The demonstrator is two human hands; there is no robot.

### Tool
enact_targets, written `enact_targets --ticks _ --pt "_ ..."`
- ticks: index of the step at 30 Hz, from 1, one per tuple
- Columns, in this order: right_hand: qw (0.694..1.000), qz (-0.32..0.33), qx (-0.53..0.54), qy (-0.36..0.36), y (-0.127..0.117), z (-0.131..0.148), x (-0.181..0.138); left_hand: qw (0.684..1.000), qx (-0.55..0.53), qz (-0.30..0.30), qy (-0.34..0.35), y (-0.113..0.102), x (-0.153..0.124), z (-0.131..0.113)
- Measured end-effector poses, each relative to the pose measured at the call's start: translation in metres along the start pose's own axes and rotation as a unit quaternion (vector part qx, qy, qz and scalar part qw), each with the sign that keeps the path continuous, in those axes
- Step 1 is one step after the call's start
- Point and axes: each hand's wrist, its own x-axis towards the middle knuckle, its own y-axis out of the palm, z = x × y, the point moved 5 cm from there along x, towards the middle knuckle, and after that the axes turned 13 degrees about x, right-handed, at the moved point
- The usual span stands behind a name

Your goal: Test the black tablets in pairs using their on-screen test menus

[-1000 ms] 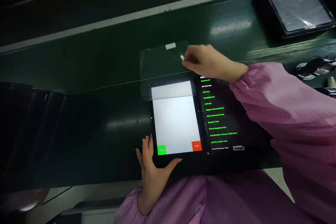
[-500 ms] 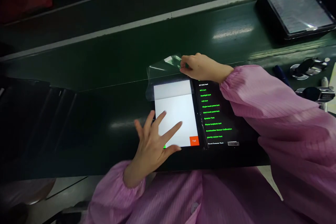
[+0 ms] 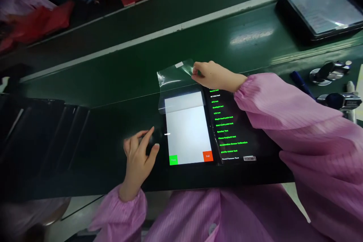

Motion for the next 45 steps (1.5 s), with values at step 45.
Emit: enact_targets --ticks 45 --pt "0.963 -0.166 0.082 -0.195 -0.001 0.031 -0.102 0.996 -0.019 -0.062 -0.055 0.025 -0.067 -0.058"
